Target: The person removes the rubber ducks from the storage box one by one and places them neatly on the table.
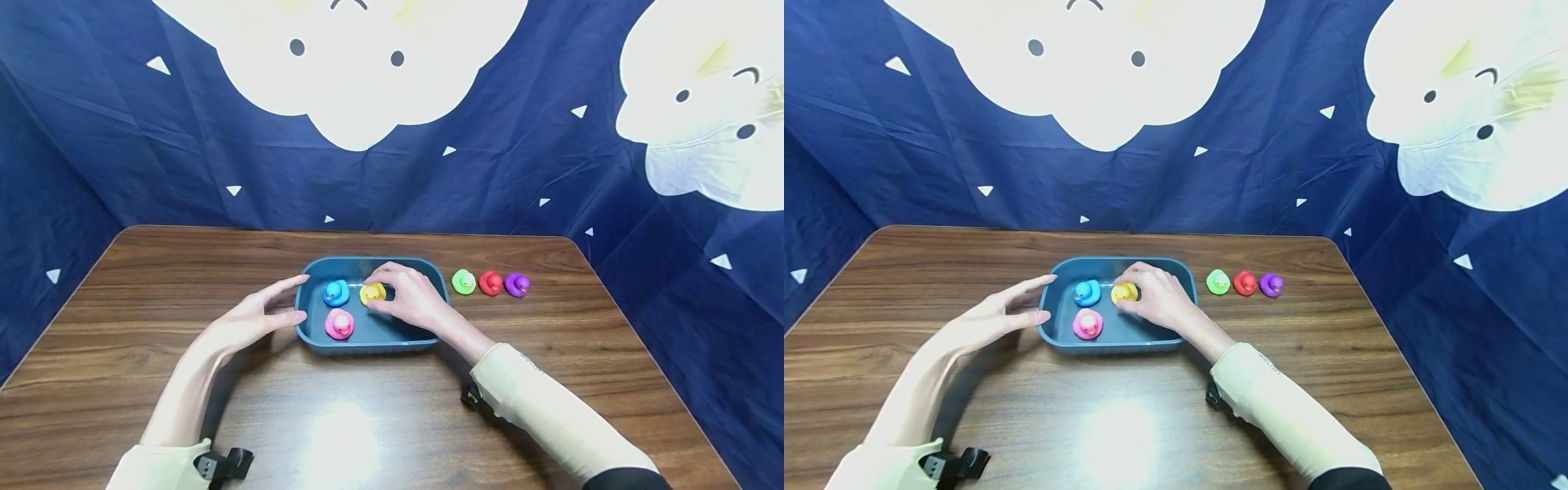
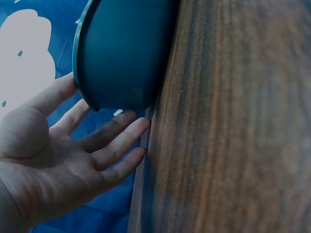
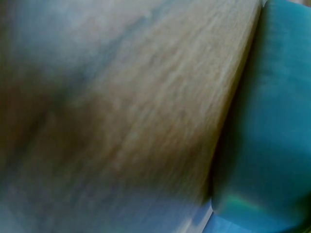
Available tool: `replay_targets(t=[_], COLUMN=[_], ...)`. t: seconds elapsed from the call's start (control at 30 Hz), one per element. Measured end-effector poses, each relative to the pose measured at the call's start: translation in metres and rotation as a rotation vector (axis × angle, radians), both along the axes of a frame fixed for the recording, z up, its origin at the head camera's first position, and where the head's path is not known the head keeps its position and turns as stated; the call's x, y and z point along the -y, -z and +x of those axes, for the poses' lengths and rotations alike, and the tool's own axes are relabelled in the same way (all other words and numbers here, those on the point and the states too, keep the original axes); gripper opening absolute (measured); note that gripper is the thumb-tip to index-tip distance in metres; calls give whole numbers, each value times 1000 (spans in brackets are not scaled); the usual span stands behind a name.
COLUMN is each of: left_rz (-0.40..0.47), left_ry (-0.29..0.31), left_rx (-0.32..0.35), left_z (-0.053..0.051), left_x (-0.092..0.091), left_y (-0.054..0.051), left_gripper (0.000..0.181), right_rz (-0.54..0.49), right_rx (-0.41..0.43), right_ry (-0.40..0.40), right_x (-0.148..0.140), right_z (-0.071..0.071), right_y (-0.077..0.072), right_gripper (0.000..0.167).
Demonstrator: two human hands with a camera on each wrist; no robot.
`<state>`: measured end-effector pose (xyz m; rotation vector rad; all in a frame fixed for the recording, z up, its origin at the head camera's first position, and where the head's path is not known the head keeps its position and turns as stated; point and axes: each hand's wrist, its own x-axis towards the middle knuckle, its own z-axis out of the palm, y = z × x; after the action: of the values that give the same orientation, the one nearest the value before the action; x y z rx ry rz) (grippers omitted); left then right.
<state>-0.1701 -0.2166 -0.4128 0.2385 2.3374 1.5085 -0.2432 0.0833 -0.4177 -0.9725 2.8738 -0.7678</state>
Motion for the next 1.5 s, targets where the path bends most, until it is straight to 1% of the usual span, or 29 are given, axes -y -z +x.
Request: replay_targets(t=[0.2,0.5,0.73,1.0,1.17,1.37,1.5], left_rz=[7,-5,-16,-22,-24,-35,-38], left_ry=[2,4,-3,-10,-7,-7,-4], left_rx=[-2,-10,-4,1,5,1,-3], left_z=[0,0,1,1,0,0,0], left_x=[0,0,0,0,-1,-1,-1], left_y=[0,0,1,0,-1,-1,-1], left_gripper=[73,73,74,74,74,74,74], right_rz=[1,-10,-14,-33,-40,-37,-54], right_rx=[3,18,27,14,21,1,11], right_ry=[-5,-14,-24,-35,-29,-33,-28], right_x=[0,0,1,0,0,0,0], right_z=[-1,-1,-1,-1,-2,-2,-1], right_y=[1,1,2,2,2,1,0], right_gripper=[36,36,33,29,29,29,30])
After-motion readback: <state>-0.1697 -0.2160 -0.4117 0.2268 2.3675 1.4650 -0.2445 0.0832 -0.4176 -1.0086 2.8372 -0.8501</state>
